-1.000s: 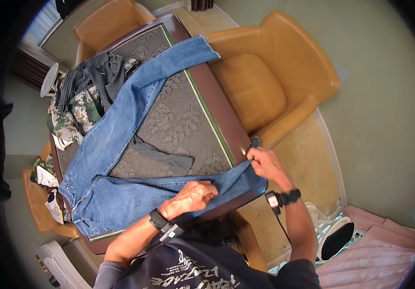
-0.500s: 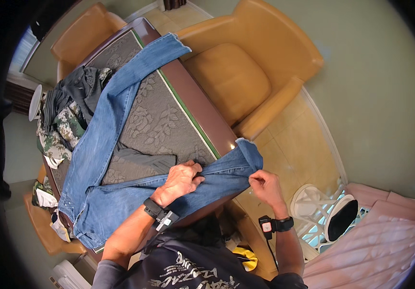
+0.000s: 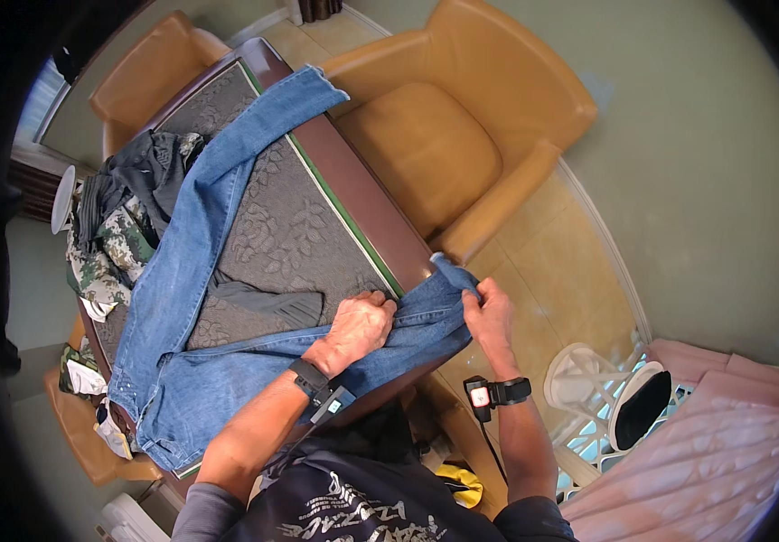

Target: The person folds a white shirt and a pair of blue jeans on a dining table. They smooth and align the shirt, fold it into a compact rectangle, then fold the jeans by aligning the legs and folding them into a neat stack.

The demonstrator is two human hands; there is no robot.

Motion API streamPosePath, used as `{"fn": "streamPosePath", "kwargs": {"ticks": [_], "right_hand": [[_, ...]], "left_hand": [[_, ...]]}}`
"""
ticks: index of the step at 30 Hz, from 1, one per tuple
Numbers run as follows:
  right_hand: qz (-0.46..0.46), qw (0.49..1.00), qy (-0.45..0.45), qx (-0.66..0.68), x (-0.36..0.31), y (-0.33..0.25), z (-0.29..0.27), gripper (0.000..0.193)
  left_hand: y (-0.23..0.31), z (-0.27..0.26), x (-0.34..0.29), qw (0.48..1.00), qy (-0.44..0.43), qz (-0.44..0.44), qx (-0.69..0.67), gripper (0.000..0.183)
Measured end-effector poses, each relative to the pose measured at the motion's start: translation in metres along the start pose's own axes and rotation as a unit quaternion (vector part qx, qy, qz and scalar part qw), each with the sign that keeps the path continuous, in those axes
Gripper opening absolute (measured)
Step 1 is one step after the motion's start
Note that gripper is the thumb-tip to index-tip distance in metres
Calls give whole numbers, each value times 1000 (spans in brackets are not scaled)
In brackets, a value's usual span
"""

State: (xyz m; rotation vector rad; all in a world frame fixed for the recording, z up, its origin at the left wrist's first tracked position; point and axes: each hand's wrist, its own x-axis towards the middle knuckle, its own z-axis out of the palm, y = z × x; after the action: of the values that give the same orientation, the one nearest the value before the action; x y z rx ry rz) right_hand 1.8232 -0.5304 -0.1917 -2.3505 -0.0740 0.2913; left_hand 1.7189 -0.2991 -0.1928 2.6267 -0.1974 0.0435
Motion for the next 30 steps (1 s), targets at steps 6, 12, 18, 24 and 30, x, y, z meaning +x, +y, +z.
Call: {"fn": "streamPosePath", "kwargs": {"ticks": [6,12,18,24,30], "right_hand": [[31,926,86,367,-12,-36,-32,15],[86,915,-32,392,30,-38,0,21],[107,950,-45,290,71,-13,34,24],[133,972,-108,159,91,-35,47,41],[-331,917,-223,14,105,83,69,32]], "left_hand": [[-15,-56,21,990,138,23,-22,11],[-73,-68,47,970,204,-129,-18,3],[-93,-53,35,963,154,-206,-79,20],[-79,-54,61,973,136,-179,-54,35],[-78,-41,52,967,158,-200,-18,33]]}}
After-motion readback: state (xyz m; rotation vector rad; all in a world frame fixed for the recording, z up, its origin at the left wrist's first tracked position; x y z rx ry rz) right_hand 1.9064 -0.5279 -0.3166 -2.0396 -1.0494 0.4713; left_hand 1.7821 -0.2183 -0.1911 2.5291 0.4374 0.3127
